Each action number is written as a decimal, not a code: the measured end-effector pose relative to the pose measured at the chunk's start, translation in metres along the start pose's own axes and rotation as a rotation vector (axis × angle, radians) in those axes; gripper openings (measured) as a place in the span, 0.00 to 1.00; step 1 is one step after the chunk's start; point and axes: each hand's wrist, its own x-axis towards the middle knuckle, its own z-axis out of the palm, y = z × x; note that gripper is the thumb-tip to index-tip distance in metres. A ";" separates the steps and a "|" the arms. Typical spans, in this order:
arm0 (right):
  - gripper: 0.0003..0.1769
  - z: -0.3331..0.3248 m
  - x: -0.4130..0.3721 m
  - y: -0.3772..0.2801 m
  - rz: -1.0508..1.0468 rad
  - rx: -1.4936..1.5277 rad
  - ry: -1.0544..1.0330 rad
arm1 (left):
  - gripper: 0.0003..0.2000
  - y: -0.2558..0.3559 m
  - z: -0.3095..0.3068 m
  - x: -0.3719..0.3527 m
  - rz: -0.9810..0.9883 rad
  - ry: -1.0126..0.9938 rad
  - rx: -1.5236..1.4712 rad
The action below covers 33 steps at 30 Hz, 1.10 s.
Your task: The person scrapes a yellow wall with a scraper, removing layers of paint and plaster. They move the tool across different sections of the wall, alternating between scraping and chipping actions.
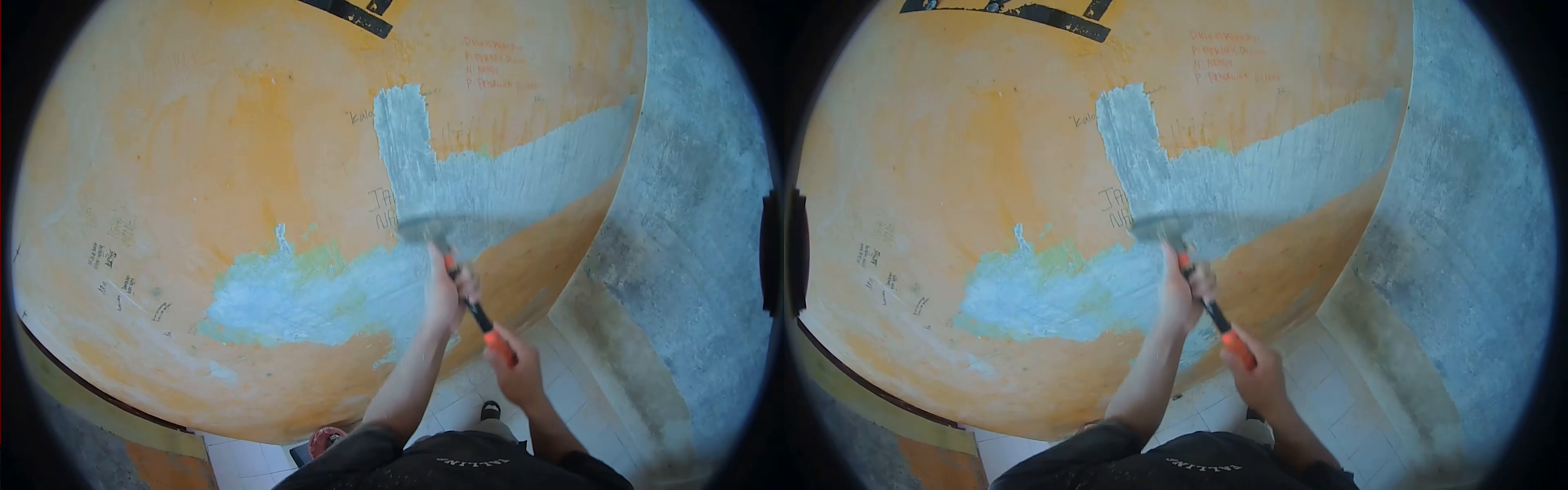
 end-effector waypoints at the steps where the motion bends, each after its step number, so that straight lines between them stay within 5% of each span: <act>1: 0.23 0.007 -0.012 0.020 -0.006 -0.037 -0.022 | 0.25 -0.016 -0.019 -0.005 -0.029 0.055 0.056; 7: 0.28 0.008 -0.044 0.069 0.437 0.579 -0.338 | 0.25 -0.037 -0.030 -0.037 -0.093 0.091 0.158; 12: 0.27 0.000 -0.019 0.072 0.321 0.789 -0.542 | 0.22 -0.025 -0.017 -0.015 -0.069 -0.114 0.104; 18: 0.28 -0.017 0.029 0.075 0.300 1.037 -0.684 | 0.18 -0.007 0.031 0.011 0.033 -0.135 0.258; 33: 0.30 -0.038 0.145 0.046 0.196 1.130 -0.887 | 0.16 0.029 0.101 0.074 0.377 0.072 0.552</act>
